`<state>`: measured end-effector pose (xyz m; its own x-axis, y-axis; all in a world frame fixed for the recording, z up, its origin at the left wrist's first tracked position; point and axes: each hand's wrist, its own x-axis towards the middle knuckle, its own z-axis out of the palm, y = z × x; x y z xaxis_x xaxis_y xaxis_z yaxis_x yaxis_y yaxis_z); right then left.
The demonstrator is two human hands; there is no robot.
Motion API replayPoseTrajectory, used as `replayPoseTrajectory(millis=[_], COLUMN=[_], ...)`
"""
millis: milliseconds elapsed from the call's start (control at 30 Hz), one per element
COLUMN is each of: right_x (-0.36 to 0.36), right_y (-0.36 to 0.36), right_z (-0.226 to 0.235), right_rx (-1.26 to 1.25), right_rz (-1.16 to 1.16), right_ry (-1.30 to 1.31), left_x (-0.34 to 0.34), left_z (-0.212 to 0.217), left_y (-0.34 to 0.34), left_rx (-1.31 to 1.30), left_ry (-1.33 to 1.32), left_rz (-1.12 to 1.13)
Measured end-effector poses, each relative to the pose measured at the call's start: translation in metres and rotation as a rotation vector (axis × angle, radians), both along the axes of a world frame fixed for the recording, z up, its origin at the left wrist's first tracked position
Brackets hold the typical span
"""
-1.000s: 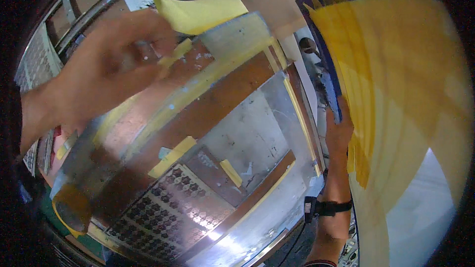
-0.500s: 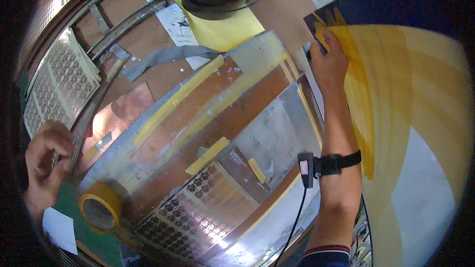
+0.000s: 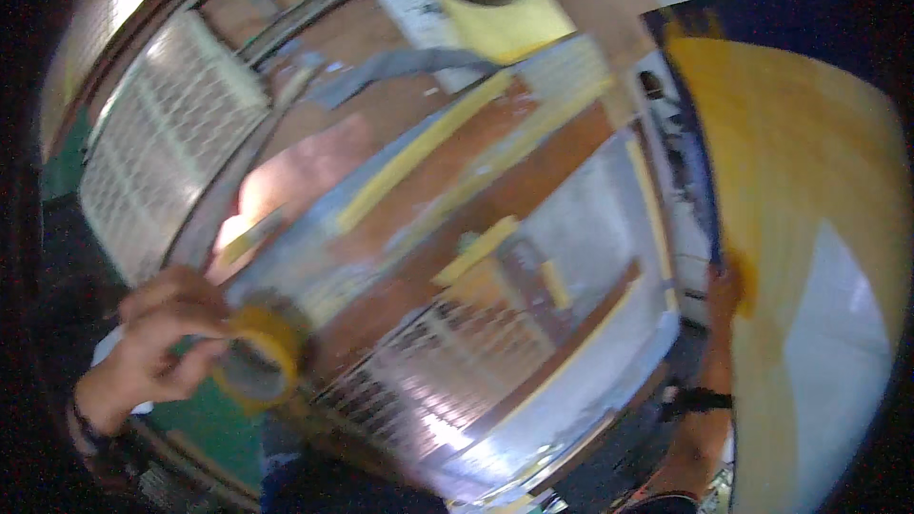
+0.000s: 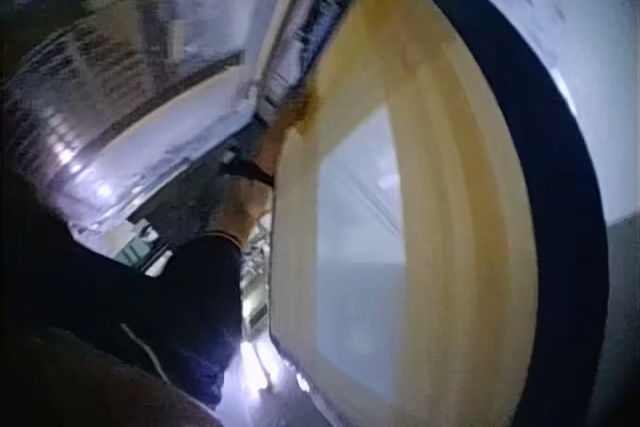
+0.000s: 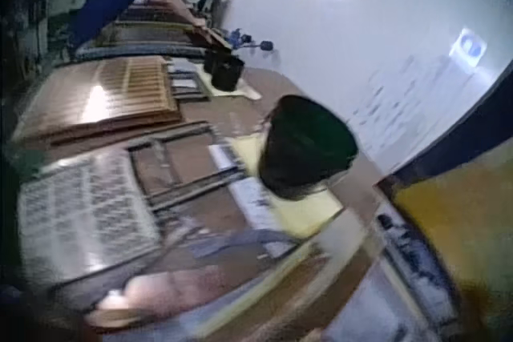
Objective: Applying yellow adhesive tape to seal the edges of a screen printing frame.
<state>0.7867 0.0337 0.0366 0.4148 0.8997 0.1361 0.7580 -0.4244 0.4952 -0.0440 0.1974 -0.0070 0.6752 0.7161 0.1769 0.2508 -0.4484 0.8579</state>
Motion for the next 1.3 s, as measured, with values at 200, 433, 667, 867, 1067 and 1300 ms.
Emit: replayPoseTrajectory(millis=[200, 433, 667, 867, 1067, 1300], right_x=[-0.163, -0.429, -0.565, -0.513, -0.558, -0.653], right_y=[0.030, -0.046, -0.209, -0.232, -0.263, -0.309], right_z=[0.018, 0.167, 0.384, 0.437, 0.345, 0.129], right_rx=[0.344, 0.348, 0.707, 0.661, 0.557, 0.288], right_rz=[-0.054, 0.153, 0.638, -0.042, 0.220, 0.292], right_ry=[0.622, 0.591, -0.406, 0.126, 0.099, 0.606], left_x=[-0.017, -0.045, -0.055, -0.090, -0.141, -0.146], left_z=[0.002, -0.024, -0.024, 0.034, 0.113, 0.155], left_y=[-0.042, -0.071, -0.068, -0.068, -0.046, -0.037], left_rx=[0.150, 0.624, 0.696, 0.301, -0.060, -0.127], left_ry=[-0.032, 0.225, 0.387, 0.288, -0.123, -0.451], left_rz=[-0.194, -0.420, -0.575, -0.414, 0.072, 0.260])
